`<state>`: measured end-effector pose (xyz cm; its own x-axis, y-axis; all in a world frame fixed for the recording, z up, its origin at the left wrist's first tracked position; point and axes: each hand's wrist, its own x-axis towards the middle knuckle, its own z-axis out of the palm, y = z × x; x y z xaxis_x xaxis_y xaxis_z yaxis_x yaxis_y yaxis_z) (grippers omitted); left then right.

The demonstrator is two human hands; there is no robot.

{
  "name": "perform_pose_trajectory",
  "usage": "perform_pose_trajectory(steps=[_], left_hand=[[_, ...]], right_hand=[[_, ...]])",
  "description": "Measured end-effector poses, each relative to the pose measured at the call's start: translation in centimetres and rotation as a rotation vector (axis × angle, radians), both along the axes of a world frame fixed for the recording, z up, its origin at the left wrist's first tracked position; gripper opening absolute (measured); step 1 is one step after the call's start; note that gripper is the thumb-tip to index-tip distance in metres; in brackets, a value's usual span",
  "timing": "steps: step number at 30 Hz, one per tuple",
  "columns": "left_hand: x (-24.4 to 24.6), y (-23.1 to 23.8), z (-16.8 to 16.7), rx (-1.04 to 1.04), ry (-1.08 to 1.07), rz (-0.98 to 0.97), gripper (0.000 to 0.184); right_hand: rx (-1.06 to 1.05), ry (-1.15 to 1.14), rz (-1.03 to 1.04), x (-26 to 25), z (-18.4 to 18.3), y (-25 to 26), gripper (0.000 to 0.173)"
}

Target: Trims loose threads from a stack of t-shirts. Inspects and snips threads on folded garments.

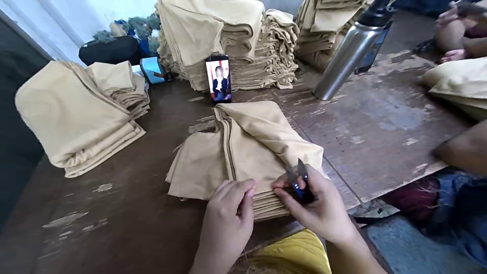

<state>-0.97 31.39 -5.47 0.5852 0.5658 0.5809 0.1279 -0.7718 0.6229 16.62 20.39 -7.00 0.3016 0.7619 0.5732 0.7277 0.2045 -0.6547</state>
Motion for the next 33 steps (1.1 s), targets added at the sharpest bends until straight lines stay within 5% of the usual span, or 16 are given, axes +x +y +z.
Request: perform_pose_trajectory(steps=[11,19,27,33], left_hand=[[0.8,0.5,1.3,-0.02,0.143,0.011,0.023],[2.0,0.0,1.8,0.082,0.116,0.072,0.026],[3.0,-0.4,1.4,-0.855,-0.52,-0.421,0.042],[3.0,-0.8,-0.2,-0.823,-0.635,-0.451,0.033]], right_hand=[[-0.068,0.031,0.02,0.6,1.0,1.0,0.021],[0.225,0.161,-0.005,1.6,2.7,0.9,0.016],[0.062,0.122,-0.061,1.1,0.1,2.3,0.016],[-0.001,0.082,0.061,0.6,0.2,-0.7,0.046]])
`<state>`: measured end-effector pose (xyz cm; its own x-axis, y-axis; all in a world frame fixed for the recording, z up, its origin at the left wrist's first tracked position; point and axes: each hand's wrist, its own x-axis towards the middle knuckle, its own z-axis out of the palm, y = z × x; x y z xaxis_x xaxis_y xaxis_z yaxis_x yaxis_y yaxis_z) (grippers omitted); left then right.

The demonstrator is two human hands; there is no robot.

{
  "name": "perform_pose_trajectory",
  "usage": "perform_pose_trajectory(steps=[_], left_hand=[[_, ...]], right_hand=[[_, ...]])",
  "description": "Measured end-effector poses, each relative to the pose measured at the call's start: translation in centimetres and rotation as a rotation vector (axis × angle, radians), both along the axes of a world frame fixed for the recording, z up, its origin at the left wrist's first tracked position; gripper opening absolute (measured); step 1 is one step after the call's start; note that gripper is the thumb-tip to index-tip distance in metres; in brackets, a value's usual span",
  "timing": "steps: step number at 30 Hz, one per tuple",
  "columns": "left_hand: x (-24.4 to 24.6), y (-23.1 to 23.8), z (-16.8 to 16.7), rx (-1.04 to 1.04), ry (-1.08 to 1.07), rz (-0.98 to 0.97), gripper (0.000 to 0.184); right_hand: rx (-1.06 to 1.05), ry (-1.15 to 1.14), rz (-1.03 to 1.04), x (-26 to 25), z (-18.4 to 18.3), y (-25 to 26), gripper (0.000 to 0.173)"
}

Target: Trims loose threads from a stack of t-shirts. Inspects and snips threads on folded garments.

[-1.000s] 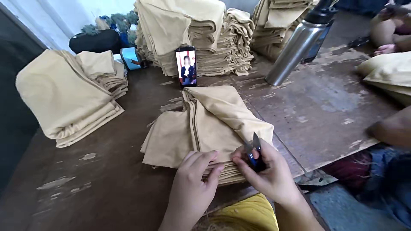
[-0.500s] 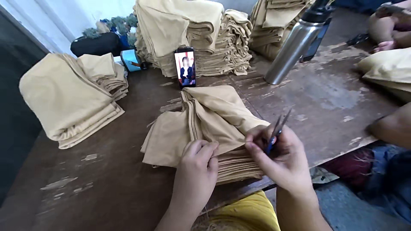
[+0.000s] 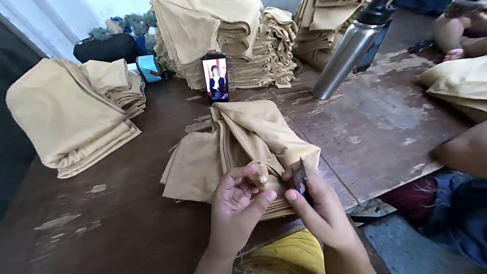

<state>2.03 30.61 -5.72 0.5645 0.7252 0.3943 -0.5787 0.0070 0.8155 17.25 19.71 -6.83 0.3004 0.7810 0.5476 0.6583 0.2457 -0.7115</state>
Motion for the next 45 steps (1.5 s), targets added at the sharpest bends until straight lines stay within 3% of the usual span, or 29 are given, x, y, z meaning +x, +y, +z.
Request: perform_pose_trajectory(steps=[3,6,9,17,36,41,45], left_hand=[[0.3,-0.4,0.0,-0.001,0.051,0.098,0.013],[-0.1,-0.4,-0.2,0.007,0.043,0.077,0.007],[-0.5,-0.4,-0.5,0.006,0.0,0.033,0.008],[0.0,-0.8,-0.6,0.131,0.068,0.143,0.022],[0.0,-0.9,-0.7,0.208,0.104,0.189,0.025],[0.2,-0.7,0.0,0.135,0.094,0.13,0.027],[1.2,-1.0,0.8,0.11,0.167,0.24,0.023]], right_hand=[[-0.064,-0.108,-0.019,-0.8,0.0,-0.6,0.046],[-0.1,-0.184,-0.075,-1.6,-0.2,-0.9,0.044],[-0.119,-0.219,-0.128,-2.3,-0.2,-1.0,0.046],[-0.144,-0.206,-0.127,-2.8,0.5,-0.2,0.049],[-0.162,-0.25,-0.166,-3.3,0.8,0.1,0.048],[-0.171,-0.286,-0.182,-3.5,0.7,0.1,0.049],[-0.166,-0.312,-0.212,-3.8,0.7,0.2,0.049]])
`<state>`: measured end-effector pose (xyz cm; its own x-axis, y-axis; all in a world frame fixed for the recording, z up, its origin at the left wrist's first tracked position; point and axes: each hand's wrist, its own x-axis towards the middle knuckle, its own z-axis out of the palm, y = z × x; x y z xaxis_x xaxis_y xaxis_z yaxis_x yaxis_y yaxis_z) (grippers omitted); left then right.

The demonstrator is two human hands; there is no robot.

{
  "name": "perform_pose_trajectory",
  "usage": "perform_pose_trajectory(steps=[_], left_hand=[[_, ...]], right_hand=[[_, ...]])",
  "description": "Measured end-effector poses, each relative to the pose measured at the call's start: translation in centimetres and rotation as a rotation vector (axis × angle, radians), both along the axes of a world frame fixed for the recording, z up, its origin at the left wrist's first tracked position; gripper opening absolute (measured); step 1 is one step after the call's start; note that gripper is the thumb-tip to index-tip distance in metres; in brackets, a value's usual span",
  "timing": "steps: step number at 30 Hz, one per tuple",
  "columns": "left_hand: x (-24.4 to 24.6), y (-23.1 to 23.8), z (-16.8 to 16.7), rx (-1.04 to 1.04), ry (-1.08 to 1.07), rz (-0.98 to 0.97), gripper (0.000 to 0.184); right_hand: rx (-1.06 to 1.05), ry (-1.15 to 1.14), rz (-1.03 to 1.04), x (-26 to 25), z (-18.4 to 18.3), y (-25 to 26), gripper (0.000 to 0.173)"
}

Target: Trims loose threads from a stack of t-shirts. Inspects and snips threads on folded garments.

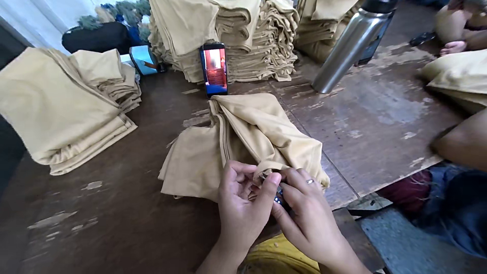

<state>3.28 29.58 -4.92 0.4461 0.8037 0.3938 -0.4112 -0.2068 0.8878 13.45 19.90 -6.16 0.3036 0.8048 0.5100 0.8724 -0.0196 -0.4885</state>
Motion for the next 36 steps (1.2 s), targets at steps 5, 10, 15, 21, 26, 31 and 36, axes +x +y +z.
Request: perform_pose_trajectory(steps=[5,10,15,21,26,31,36], left_hand=[[-0.1,-0.1,-0.2,-0.007,0.014,0.003,0.028],[-0.5,0.0,-0.5,0.006,-0.011,-0.032,0.031],[-1.2,0.4,-0.9,0.024,-0.052,-0.109,0.028],[-2.2,0.9,-1.3,-0.017,-0.087,-0.159,0.035],[-3.1,0.6,-0.9,0.211,0.058,-0.032,0.022],[-6.7,-0.6,1.6,0.619,0.41,0.124,0.008],[-10.8,0.0,4.2,0.75,0.666,-0.523,0.016]], right_hand=[[0.006,-0.012,-0.027,-0.2,-0.1,0.0,0.048],[0.018,0.006,-0.012,-0.1,-0.3,0.1,0.046],[0.024,0.079,0.045,0.8,-0.3,-0.5,0.046],[0.204,0.177,0.085,2.7,0.8,-1.2,0.037],[0.193,0.122,0.29,2.5,1.7,1.5,0.022],[0.149,0.081,0.436,2.6,2.5,3.5,0.012],[0.426,0.085,-0.018,7.2,3.3,1.7,0.023]])
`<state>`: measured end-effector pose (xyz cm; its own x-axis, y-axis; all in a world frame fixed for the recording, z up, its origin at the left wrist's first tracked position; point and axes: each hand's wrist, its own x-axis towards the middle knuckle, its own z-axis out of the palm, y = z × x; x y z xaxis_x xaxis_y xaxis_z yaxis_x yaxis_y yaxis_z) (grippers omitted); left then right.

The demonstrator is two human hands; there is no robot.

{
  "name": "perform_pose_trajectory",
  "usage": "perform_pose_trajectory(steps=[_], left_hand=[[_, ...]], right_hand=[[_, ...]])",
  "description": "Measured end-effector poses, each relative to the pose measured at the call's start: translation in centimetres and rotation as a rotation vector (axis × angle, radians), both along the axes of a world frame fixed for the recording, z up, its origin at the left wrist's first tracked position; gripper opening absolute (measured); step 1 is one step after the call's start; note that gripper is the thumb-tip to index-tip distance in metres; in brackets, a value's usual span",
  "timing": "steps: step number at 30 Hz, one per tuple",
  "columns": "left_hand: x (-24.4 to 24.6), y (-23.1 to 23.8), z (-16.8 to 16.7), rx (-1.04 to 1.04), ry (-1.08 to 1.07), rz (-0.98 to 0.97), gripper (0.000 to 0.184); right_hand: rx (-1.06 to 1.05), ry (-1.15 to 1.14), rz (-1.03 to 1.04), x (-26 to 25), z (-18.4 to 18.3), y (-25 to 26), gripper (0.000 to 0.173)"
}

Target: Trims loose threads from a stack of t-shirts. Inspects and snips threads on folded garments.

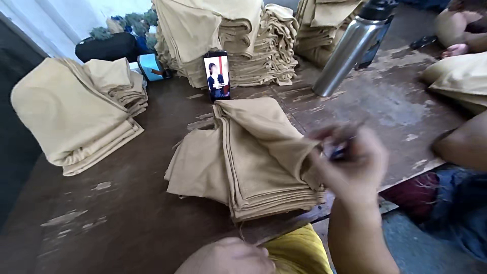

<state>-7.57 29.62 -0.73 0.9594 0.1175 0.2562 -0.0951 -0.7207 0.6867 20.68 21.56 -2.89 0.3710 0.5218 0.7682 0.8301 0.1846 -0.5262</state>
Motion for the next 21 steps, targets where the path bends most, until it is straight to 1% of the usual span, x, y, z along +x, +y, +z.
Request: perform_pose_trajectory(steps=[1,2,3,4,5,6,7,9,10,11,12,14,18,21], left_hand=[[-0.1,0.1,0.1,0.011,0.03,-0.065,0.017],[0.2,0.0,0.0,0.027,0.011,-0.068,0.019],[0.7,-0.2,-0.4,0.052,-0.053,-0.012,0.02],[1.4,-0.3,-1.0,0.091,-0.131,0.09,0.021],[2.4,-0.2,-1.6,0.149,-0.193,0.218,0.022],[3.6,0.2,-2.4,0.203,-0.234,0.346,0.023],[4.6,0.7,-3.1,0.245,-0.25,0.446,0.022],[6.0,1.7,-4.3,0.238,-0.256,0.549,0.022],[6.4,2.0,-4.5,0.198,-0.274,0.57,0.021],[6.5,2.0,-4.7,0.163,-0.294,0.589,0.02],[6.6,1.9,-4.7,0.143,-0.31,0.607,0.019],[6.7,1.7,-4.5,0.142,-0.324,0.636,0.018],[7.2,1.3,-3.9,0.232,-0.273,0.701,0.017],[8.1,1.1,-3.4,0.256,-0.256,0.711,0.02]], right_hand=[[0.026,0.018,-0.174,1.5,0.1,-0.7,0.027],[0.029,0.029,-0.314,2.7,0.2,-1.4,0.03],[0.03,0.027,-0.409,3.3,0.2,-2.1,0.032],[0.025,0.018,-0.441,3.2,0.1,-2.6,0.033],[0.014,0.014,-0.402,2.5,0.0,-3.0,0.033],[-0.004,0.027,-0.298,1.3,-0.2,-3.3,0.032],[-0.038,0.057,-0.15,-0.1,-0.5,-3.4,0.03],[-0.159,0.115,0.144,-2.6,-1.4,-3.0,0.029],[-0.215,0.122,0.238,-3.5,-1.9,-2.4,0.029],[-0.259,0.116,0.279,-4.0,-2.5,-1.9,0.027],[-0.295,0.103,0.278,-4.3,-3.0,-1.4,0.024],[-0.286,0.106,0.237,-4.6,-3.8,-0.8,0.019],[-0.135,0.231,0.327,-4.4,-3.1,-0.9,0.014],[-0.037,0.232,0.335,-3.6,-1.8,-1.1,0.014]])
